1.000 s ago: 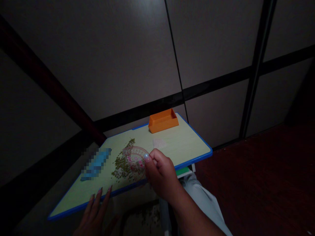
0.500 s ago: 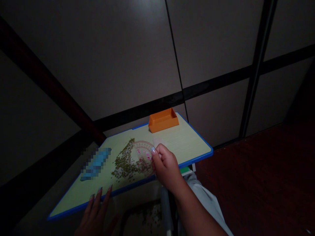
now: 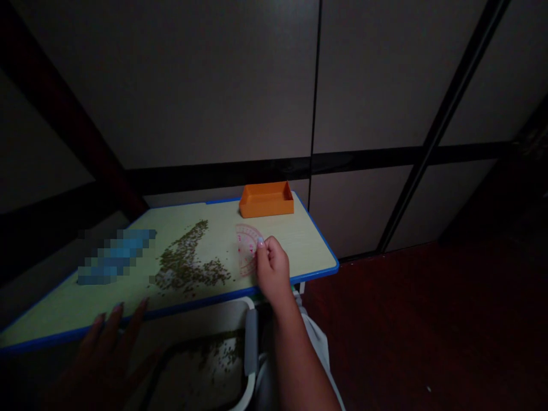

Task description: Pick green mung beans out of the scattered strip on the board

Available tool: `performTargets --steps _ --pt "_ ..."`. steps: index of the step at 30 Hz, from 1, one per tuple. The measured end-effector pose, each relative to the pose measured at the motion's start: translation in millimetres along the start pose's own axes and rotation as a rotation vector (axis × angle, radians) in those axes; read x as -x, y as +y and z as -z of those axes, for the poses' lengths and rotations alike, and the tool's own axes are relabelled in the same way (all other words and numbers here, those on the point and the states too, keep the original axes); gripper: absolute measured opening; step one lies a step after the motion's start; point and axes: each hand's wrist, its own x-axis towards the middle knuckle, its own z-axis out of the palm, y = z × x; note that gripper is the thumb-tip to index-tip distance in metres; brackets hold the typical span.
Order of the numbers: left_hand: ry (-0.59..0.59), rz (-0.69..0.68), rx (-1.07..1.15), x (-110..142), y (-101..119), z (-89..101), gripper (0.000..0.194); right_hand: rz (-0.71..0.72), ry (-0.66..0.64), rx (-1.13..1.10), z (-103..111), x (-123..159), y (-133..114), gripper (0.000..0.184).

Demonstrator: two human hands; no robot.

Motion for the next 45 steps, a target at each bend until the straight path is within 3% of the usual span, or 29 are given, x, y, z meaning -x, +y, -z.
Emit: performTargets --steps 7,12,21,26,33,45 --pt "0.016 0.007 -0.066 3 7 4.1 0.075 0.042 -0.235 -0.081 -7 12 -4 0.043" --pt "-0.009 0.035 -0.041 3 9 7.6 0.075 0.066 -0.165 0.166 -11 4 15 0.039" --pt "-0.072 0.068 -0.054 2 10 13.0 0.072 0.065 -0.208 0.225 -8 4 17 0.038" --pt "-0.116 0.076 -0.108 4 11 18.3 0.067 0.020 -0.257 0.144 -9 6 20 0.043" --pt "-0.057 0.062 -0.088 6 12 17.8 0.068 -0.051 -0.237 0.071 -12 7 20 0.048" --pt "-0.084 0.088 -0.069 5 10 15.9 0.067 -0.030 -0.189 0.105 -9 2 22 0.050"
